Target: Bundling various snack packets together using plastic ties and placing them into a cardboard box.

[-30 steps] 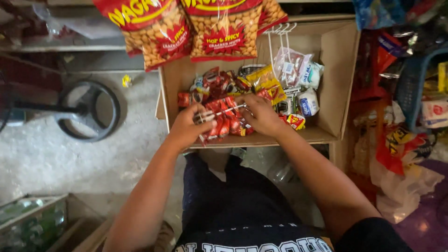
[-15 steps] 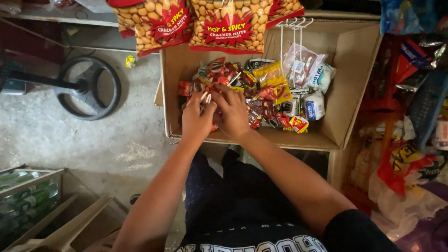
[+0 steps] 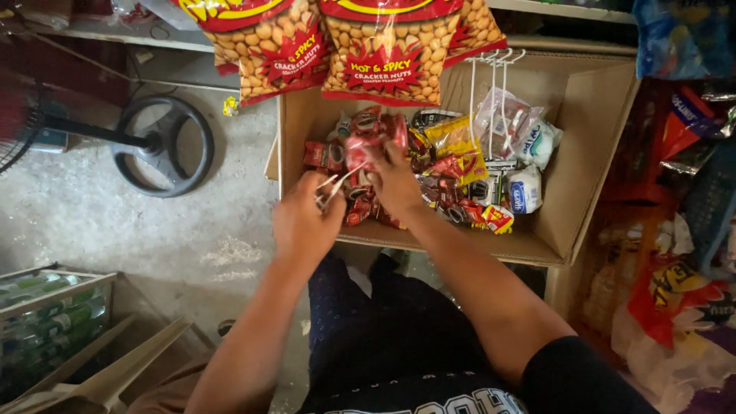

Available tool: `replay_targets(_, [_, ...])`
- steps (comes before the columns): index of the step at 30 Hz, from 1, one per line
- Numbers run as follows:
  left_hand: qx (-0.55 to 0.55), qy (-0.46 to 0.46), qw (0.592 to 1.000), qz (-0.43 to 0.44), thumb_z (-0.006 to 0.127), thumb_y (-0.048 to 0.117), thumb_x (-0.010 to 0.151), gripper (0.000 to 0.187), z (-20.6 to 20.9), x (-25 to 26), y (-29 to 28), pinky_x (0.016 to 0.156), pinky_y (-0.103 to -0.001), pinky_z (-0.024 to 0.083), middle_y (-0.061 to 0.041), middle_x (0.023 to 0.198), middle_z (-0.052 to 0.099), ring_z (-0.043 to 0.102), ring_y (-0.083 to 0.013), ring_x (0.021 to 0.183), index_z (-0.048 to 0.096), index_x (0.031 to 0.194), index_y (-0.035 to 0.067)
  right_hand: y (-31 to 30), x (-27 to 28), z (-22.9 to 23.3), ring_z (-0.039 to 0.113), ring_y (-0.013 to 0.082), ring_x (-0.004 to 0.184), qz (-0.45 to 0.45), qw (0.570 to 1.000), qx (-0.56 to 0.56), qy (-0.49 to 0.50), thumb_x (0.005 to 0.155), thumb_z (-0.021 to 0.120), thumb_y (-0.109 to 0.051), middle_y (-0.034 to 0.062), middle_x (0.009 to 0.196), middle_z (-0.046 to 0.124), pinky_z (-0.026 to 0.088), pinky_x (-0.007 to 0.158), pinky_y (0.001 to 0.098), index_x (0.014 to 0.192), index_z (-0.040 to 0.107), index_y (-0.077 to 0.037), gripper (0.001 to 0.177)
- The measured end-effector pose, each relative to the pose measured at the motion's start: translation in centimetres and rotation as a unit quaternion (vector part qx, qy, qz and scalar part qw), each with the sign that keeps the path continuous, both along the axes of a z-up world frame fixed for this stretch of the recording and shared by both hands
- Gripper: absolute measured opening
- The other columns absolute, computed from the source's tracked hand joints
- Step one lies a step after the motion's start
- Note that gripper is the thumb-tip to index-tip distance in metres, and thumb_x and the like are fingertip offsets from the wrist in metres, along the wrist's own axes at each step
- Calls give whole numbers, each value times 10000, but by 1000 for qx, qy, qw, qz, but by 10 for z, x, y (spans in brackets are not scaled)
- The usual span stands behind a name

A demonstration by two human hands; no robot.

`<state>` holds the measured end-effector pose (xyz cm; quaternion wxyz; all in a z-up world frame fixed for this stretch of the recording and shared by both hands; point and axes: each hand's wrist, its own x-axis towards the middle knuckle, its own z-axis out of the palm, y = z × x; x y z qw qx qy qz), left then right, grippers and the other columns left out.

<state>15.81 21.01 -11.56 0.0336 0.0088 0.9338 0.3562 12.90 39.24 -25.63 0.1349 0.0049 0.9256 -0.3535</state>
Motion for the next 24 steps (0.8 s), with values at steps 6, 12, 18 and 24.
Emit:
replay_targets(6, [-43,-7,997,-58,745,263,844,238,24,-15,-7,621,-472,543,-121,791,735,717,-356,712,660,1002,107,28,17,24,488,397,1390,-45,971,-46,232,892,614,9,203,1498,505,493,1084,473,1405,640,-179,546])
replay_targets(12, [97,-26,986,-136,721,290,898,225,-25,-33,14,684,-434,582,-119,827,742,751,-334,785,667,993,93,86,63,84,639,353,1161,90,975,-29,202,948,679,-68,143,1143,763,372,1033,568,1180,767,-110,251])
replay_targets(18, [215,-44,949,-226,703,318,949,292,-49,-66,103,845,-431,583,-144,1041,750,753,-315,999,649,1088,66,163,115,86,751,305,800,-80,991,-66,90,915,673,-127,162,936,754,582,739,418,1063,750,-81,173])
replay_targets(24, [154,3,951,-269,713,335,906,708,-40,-80,202,1004,-442,490,-187,1454,489,544,-387,1278,443,1496,53,198,92,139,666,408,628,-188,932,284,127,943,690,-242,184,758,703,534,573,498,1051,817,-174,180])
